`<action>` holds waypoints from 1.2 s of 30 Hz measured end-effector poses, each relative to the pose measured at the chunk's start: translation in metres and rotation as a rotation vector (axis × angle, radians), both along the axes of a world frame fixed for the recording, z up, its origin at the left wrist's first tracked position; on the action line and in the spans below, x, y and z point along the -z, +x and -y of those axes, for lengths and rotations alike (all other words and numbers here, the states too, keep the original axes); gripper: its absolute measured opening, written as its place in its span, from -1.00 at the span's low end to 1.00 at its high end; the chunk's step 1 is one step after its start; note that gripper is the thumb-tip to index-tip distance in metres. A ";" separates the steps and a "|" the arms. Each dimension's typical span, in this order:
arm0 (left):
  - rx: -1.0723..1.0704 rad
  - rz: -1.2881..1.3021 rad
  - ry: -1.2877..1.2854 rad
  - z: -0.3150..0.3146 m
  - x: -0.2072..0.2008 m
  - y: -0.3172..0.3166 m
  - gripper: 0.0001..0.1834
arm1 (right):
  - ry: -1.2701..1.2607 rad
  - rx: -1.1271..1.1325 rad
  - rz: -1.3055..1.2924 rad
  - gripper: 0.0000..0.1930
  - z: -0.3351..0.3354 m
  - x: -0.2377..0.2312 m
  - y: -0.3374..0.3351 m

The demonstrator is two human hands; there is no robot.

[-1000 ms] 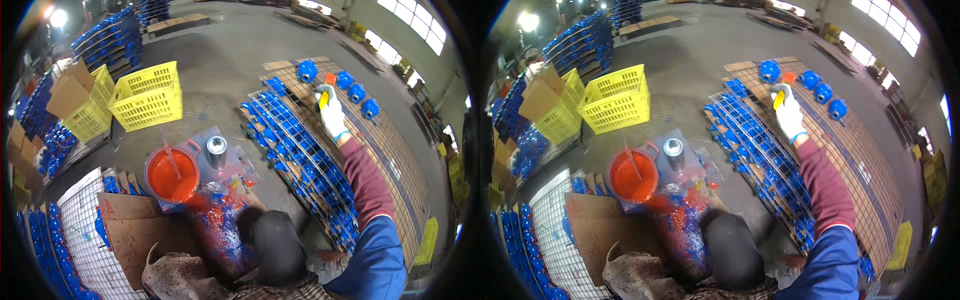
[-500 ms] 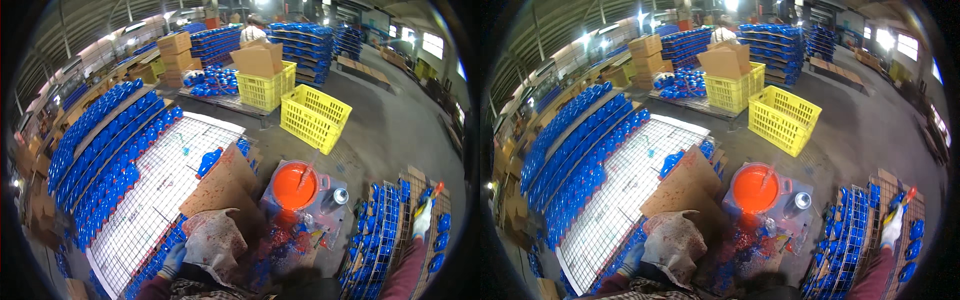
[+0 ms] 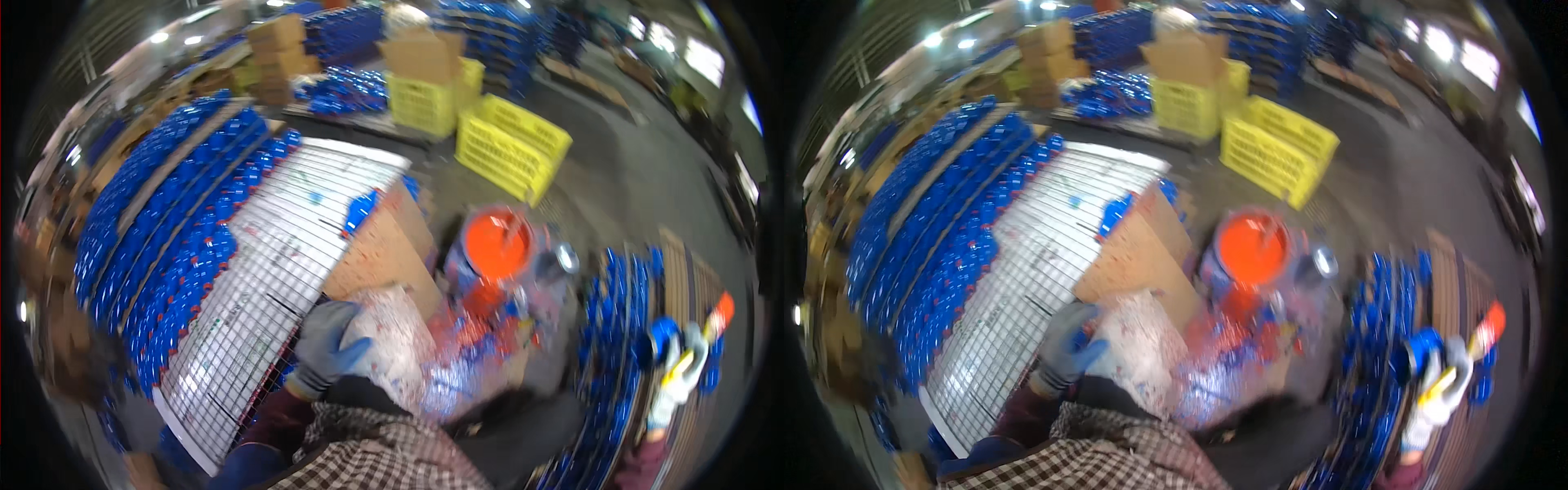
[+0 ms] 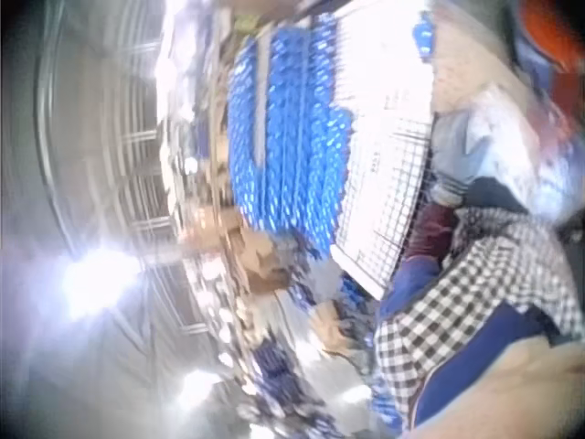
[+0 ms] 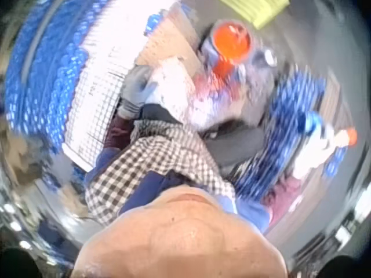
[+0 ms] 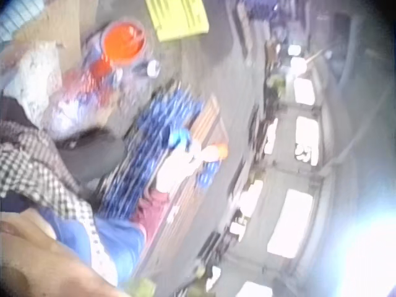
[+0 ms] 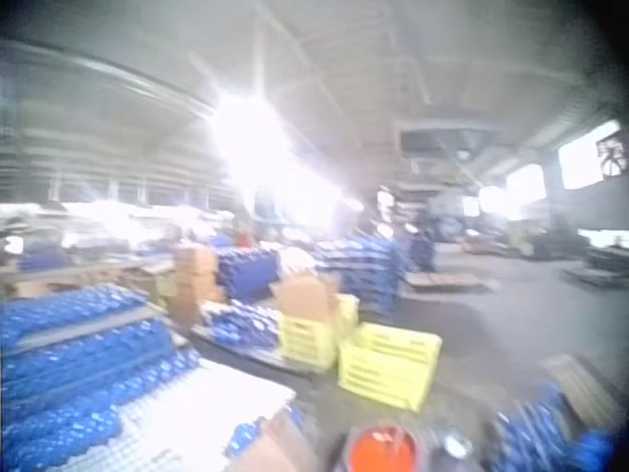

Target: Painting blue industrial components with orange paint using a brush and placing them on a wire drying rack.

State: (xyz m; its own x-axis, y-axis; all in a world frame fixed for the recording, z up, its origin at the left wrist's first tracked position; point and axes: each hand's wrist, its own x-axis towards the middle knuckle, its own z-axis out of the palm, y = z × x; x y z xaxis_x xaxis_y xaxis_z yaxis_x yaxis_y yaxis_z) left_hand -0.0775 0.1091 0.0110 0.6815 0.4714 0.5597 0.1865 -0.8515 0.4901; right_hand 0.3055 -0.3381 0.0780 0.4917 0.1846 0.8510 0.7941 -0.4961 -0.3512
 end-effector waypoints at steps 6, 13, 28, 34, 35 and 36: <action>0.947 -0.005 -1.456 0.126 0.029 0.090 -0.18 | 0.622 -0.321 -0.799 -0.81 -0.166 -0.028 -0.146; 0.675 0.412 -1.912 0.111 0.059 0.116 -0.11 | 1.184 -0.496 -1.158 -0.73 -0.224 0.018 -0.232; 0.709 0.934 -1.901 -0.027 0.092 0.125 -0.20 | 0.706 -0.160 -1.090 -0.65 -0.294 0.134 -0.096; 0.600 0.890 -2.020 -0.034 0.110 0.130 -0.20 | 0.408 -0.126 -1.142 -0.65 -0.335 0.216 -0.036; 0.594 0.887 -2.029 -0.036 0.113 0.131 -0.20 | 0.335 -0.090 -1.054 -0.64 -0.338 0.226 -0.030; 0.611 0.864 -2.022 -0.039 0.115 0.133 -0.16 | 0.264 -0.055 -0.964 -0.63 -0.338 0.234 -0.023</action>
